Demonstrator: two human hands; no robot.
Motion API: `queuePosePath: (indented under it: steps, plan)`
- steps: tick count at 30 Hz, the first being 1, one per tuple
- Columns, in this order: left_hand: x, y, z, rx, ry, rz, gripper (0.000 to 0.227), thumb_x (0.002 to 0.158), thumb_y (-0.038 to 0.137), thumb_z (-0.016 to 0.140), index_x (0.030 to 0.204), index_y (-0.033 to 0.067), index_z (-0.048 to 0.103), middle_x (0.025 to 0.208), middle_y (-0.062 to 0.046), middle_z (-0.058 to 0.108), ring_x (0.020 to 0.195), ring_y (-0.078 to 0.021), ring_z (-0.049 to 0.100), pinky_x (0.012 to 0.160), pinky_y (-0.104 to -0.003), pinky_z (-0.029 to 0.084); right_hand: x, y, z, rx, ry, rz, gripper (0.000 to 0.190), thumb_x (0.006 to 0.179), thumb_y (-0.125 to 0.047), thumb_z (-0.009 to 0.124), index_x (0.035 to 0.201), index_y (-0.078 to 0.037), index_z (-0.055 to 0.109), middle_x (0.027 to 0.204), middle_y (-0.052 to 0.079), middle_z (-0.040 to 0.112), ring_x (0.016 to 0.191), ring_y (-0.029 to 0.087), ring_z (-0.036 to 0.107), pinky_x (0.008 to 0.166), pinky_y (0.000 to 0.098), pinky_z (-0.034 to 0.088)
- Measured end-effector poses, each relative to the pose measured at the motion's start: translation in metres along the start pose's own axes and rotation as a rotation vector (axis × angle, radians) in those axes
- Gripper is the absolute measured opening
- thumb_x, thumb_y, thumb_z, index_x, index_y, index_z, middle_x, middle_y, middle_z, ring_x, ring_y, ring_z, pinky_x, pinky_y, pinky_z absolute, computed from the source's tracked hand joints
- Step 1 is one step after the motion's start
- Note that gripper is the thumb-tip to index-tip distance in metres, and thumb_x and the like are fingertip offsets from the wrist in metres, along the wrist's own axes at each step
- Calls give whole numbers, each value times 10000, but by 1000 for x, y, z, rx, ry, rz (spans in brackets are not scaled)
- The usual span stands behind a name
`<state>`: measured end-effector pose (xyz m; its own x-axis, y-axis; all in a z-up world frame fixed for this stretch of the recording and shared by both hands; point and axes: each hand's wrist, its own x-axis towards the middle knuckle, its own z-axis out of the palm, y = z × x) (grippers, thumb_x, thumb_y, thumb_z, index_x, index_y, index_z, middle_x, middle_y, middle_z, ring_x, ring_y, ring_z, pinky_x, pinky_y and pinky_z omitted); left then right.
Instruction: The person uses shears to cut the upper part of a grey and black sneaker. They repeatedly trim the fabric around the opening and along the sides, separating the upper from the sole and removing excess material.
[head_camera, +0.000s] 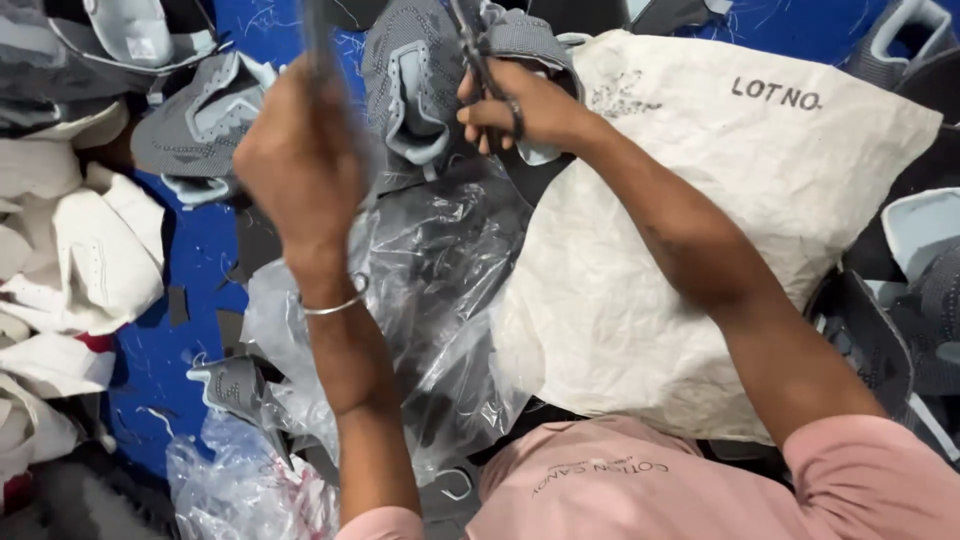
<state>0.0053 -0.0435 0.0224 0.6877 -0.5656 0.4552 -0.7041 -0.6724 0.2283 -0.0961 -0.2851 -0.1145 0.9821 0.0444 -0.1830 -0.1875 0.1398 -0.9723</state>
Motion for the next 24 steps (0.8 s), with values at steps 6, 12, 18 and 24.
queuePosePath:
  steps: [6,12,18,24]
  plan:
    - [44,139,-41,-1069,-223,883,277,1133,142,632,1350,4,527,1281,-144,632,1207,-323,631,1041,-472,477,-6,10,0,-14,-24,-43,318,1027,-236,658,1207,-3,538,905,107,703,737,150,708,620,262,535]
    - [15,25,162,-283,-56,-74,306,966,245,790,1089,15,630,956,-173,672,851,-324,652,752,-428,523,-9,-7,-15,145,99,-243,317,1043,-200,673,1223,12,521,951,115,727,821,162,753,735,267,606]
    - [-95,-58,288,-491,-128,-325,791,771,145,875,1370,-39,392,1243,-291,534,1081,-359,596,884,-426,530,-4,5,-14,128,190,-213,363,1040,-205,686,1284,1,513,961,101,747,806,153,738,661,264,540]
    - [-50,-72,169,-816,-38,-525,593,880,-112,682,1409,108,529,1185,-132,657,985,-184,692,790,-290,613,-9,5,-11,-269,297,-431,365,1071,-94,692,1354,-10,477,1012,78,727,893,113,721,791,252,576]
